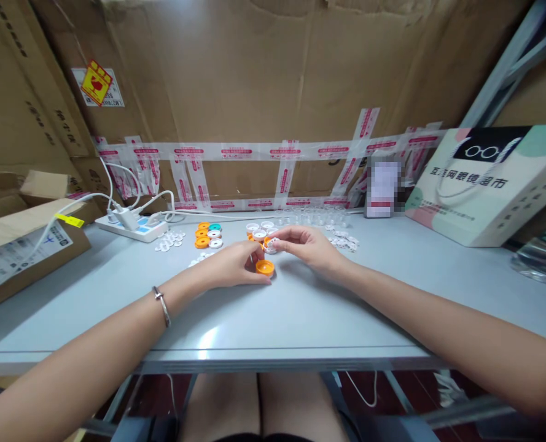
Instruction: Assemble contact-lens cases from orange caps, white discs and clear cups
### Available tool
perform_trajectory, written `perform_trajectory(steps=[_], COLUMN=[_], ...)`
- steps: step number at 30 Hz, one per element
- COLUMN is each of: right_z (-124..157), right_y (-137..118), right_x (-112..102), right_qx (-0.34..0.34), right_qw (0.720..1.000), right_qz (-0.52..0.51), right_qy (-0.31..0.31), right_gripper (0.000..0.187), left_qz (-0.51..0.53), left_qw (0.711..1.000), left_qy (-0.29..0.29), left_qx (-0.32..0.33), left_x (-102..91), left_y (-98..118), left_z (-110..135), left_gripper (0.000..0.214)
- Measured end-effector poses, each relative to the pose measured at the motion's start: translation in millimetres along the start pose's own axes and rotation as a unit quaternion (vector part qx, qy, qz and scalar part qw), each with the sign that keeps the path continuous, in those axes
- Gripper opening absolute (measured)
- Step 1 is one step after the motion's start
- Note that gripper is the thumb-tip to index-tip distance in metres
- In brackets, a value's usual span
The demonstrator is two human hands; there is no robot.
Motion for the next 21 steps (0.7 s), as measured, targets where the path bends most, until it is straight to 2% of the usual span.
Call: perform_trajectory(steps=[4,7,12,21], right_z=[-2,-6,-10,-8], right_y=[3,9,15,10], right_x=[4,4,3,5], right_qx=[-0.013,-0.022,-0.031,-0.031], right_qw=[0.999,0.999,0.999,0.993], right_qz=[0.043,0.032,0.034,0.114], right_qy=[-0.007,0.000,0.006,0.014], right_gripper=[0.018,0.024,0.020,0.008], left_qz=[0.019,0.047,0.066,0.053], left_qw=[0.998,0.995,0.993,0.994], left_qy=[0.067,0.091,0.100,0.083], left_qx=[-0.002,-0.014,-0.024,-0.045], left_x=[3.3,7.2,10.8,10.9], left_y=[-6,-11,-11,-10], left_z=[-4,-6,-7,-8], left_gripper=[0.018,0.018,0.024,0.024])
Point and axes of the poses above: each hand's wrist, its own z-axis away from the middle knuckle, its own x-axis out of the palm, y = z × x, the point moved 5 cm from there along -z, towards the middle knuckle, and after that the axes turned 9 degrees about x, right-handed, at the moved point
